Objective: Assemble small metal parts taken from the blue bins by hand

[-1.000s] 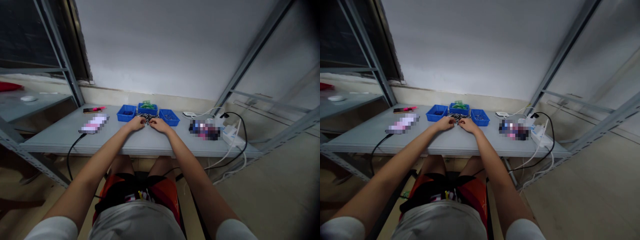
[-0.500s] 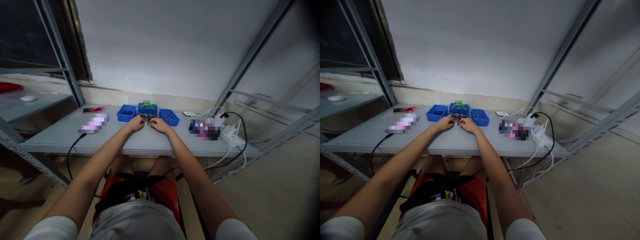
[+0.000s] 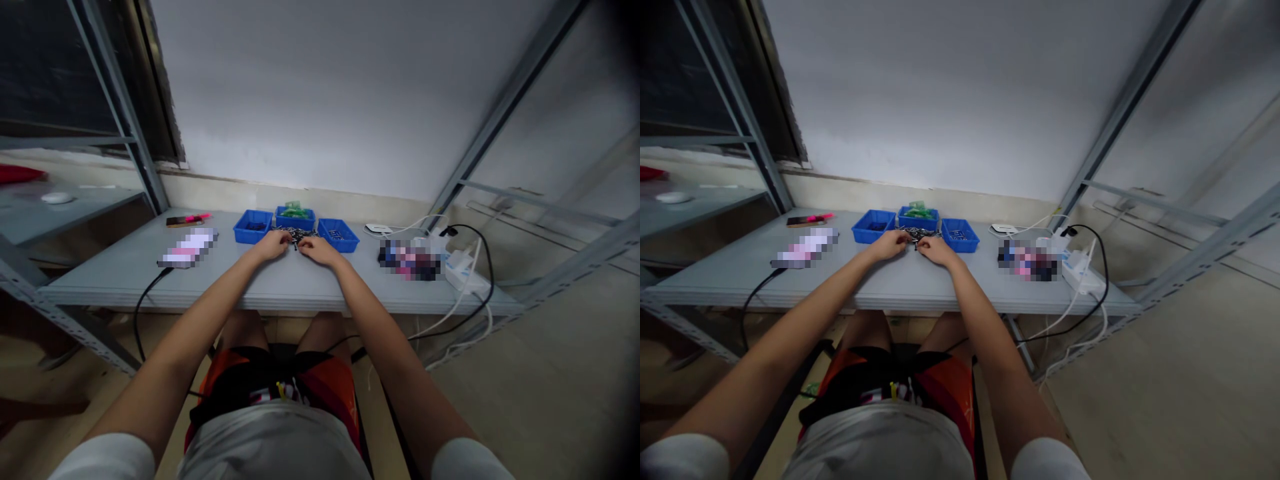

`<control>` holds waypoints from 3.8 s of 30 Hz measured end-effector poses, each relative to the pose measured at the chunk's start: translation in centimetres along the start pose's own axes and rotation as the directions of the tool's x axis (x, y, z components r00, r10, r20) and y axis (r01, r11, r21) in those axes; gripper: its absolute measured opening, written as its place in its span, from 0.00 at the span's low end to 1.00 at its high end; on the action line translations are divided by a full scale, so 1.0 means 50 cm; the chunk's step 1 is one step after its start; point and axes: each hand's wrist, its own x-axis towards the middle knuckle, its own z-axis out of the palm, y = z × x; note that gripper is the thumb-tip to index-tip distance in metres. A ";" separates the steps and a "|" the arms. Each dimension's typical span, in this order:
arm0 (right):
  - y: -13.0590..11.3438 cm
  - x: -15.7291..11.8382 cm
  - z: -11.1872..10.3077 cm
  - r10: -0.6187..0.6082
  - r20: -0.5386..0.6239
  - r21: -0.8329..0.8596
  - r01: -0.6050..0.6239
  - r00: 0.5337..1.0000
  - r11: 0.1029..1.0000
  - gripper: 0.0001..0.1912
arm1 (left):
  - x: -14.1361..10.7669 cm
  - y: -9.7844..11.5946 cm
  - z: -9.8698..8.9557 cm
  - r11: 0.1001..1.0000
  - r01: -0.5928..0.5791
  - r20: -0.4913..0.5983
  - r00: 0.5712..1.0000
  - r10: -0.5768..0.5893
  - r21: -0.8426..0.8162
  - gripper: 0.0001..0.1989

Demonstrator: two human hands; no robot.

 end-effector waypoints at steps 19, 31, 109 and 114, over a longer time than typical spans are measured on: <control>0.009 0.003 0.002 -0.005 -0.004 0.007 0.005 1.000 1.000 0.10 | -0.006 -0.004 0.002 0.989 0.011 0.122 0.992 -0.029 0.145 0.16; 0.011 0.003 0.003 -0.004 0.004 0.008 0.004 1.000 1.000 0.11 | -0.008 0.004 0.005 0.997 0.077 0.095 0.992 -0.079 0.029 0.17; 0.002 0.011 0.003 -0.126 -0.240 0.109 0.155 0.963 0.982 0.13 | -0.005 0.021 -0.002 0.982 -0.042 -0.189 0.982 0.007 -0.184 0.09; 0.004 0.011 0.003 -0.113 -0.253 0.117 0.146 0.961 0.982 0.14 | 0.000 0.010 0.003 0.986 -0.021 -0.161 0.987 -0.005 -0.163 0.11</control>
